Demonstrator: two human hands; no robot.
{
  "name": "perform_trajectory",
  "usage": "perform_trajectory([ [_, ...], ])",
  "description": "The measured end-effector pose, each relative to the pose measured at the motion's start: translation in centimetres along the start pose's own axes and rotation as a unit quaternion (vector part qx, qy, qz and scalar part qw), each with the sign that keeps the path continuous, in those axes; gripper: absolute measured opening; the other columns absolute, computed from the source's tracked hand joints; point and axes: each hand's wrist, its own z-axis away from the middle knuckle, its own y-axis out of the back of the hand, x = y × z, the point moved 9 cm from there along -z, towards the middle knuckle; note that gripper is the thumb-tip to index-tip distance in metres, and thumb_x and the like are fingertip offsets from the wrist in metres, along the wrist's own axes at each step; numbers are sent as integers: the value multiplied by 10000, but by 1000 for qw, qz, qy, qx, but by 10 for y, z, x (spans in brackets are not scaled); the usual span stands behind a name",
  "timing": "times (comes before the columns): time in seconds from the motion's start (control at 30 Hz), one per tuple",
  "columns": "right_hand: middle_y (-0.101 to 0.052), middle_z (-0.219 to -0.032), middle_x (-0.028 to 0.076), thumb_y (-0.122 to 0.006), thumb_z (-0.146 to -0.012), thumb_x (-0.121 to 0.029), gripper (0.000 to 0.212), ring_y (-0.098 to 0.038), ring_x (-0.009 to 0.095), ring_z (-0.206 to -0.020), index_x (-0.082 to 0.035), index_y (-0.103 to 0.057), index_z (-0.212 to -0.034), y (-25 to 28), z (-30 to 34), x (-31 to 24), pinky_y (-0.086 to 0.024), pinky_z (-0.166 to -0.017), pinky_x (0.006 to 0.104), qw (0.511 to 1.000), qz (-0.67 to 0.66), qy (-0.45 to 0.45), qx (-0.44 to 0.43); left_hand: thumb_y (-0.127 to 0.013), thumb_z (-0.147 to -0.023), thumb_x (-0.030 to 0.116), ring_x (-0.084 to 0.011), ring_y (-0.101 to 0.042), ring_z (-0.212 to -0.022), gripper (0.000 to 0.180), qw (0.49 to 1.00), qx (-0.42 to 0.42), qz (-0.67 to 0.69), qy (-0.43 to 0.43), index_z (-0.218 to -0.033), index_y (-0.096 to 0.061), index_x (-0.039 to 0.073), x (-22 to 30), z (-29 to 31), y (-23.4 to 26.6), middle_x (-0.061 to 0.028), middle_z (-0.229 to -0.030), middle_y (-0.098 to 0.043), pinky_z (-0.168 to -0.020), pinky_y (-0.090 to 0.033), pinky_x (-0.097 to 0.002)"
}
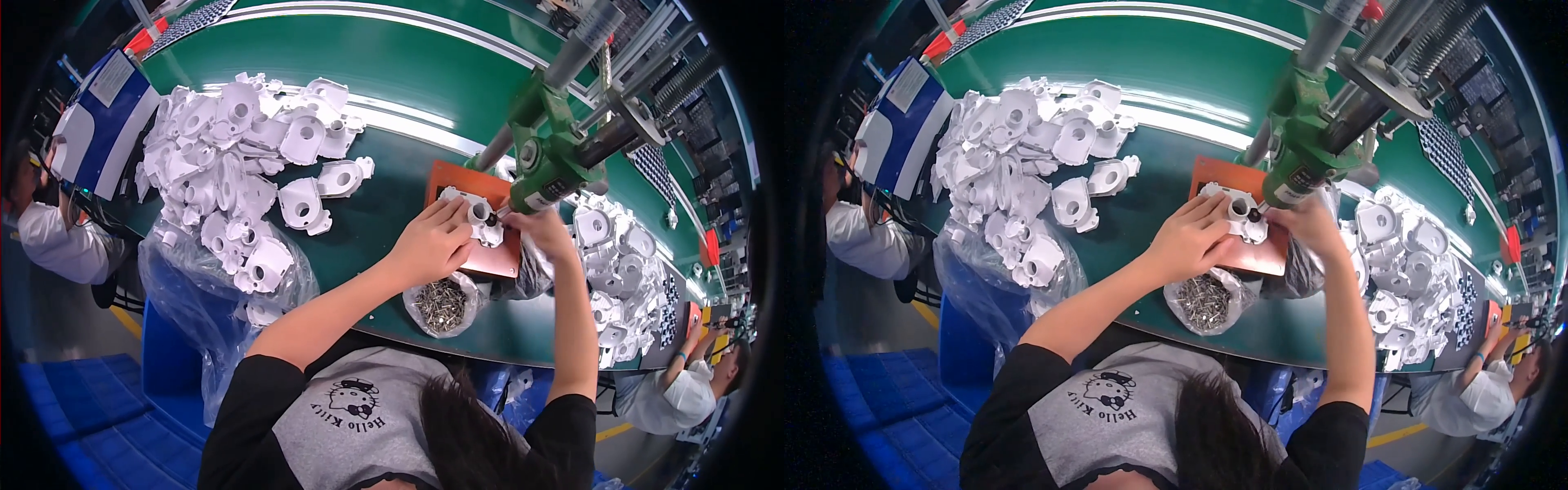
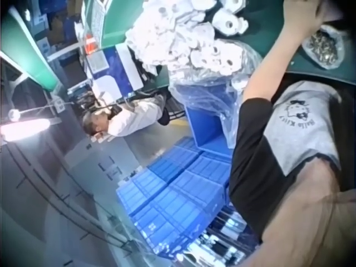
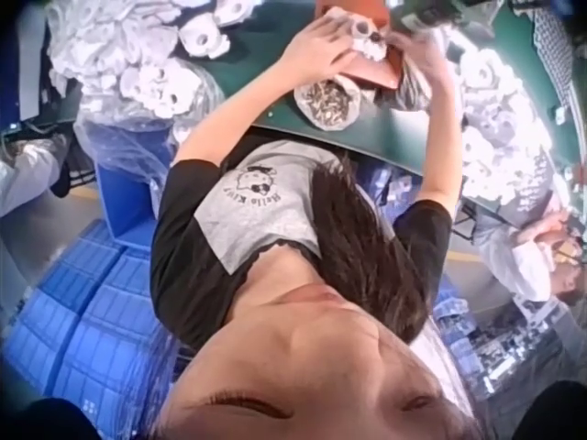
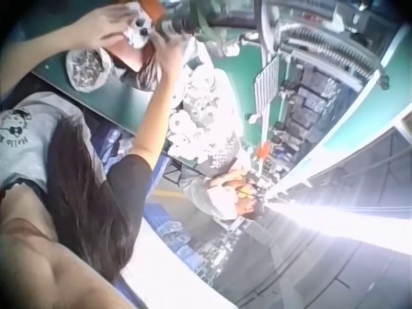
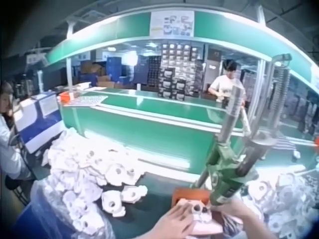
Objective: Assembling white plastic parts using a manual press machine in a factory.
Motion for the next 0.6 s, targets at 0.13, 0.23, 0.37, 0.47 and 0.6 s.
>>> perform_trajectory([
  [0.13, -609, -1104, 80, -561, -922, -220, 309, -591, 212, -983, -11, -579, -1149, 140, -60, 8, -493, -848, 349, 971, -102, 202, 81, -603, -784, 184, -359, -544, -1130, 185, 999, -22, 19, -16, -834, -555, 12, 7, -3, -10, -244, -1159, -578, -1002, -405, -460],
  [0.23, -623, -968, 87, -565, -909, -380, 406, -610, 185, -856, -24, -584, -1103, 156, -181, -87, -514, -778, 321, 932, -323, 162, 28, -607, -765, 186, -357, -534, -1148, 182, 999, -15, -22, 18, -828, -545, 27, -11, 12, 4, -241, -1180, -569, -1010, -399, -461],
  [0.37, -640, -1010, 73, -439, -980, -360, 373, -601, 135, -895, -36, -591, -1085, 199, -188, -154, -493, -759, 312, 914, -250, 252, -196, -633, -799, 207, -330, -548, -1146, 189, 999, -28, -13, -15, -858, -578, 36, 7, -1, -6, -202, -1174, -592, -988, -424, -450],
  [0.47, -650, -997, 76, -451, -974, -364, 387, -605, 135, -883, -26, -601, -1086, 189, -72, -180, -481, -725, 287, 950, -127, 273, 80, -627, -796, 189, -323, -548, -1150, 166, 1000, -19, -22, -10, -859, -579, 43, 7, -3, -2, -192, -1168, -598, -988, -428, -447],
  [0.6, -660, -1025, 88, -493, -952, -368, 433, -628, 152, -871, -4, -595, -1161, 226, 27, -254, -462, -665, 215, 834, -33, 380, 399, -628, -789, 184, -338, -543, -1148, 174, 999, -36, -28, -5, -849, -566, 32, 5, -3, -6, -204, -1170, -591, -1001, -416, -449],
])
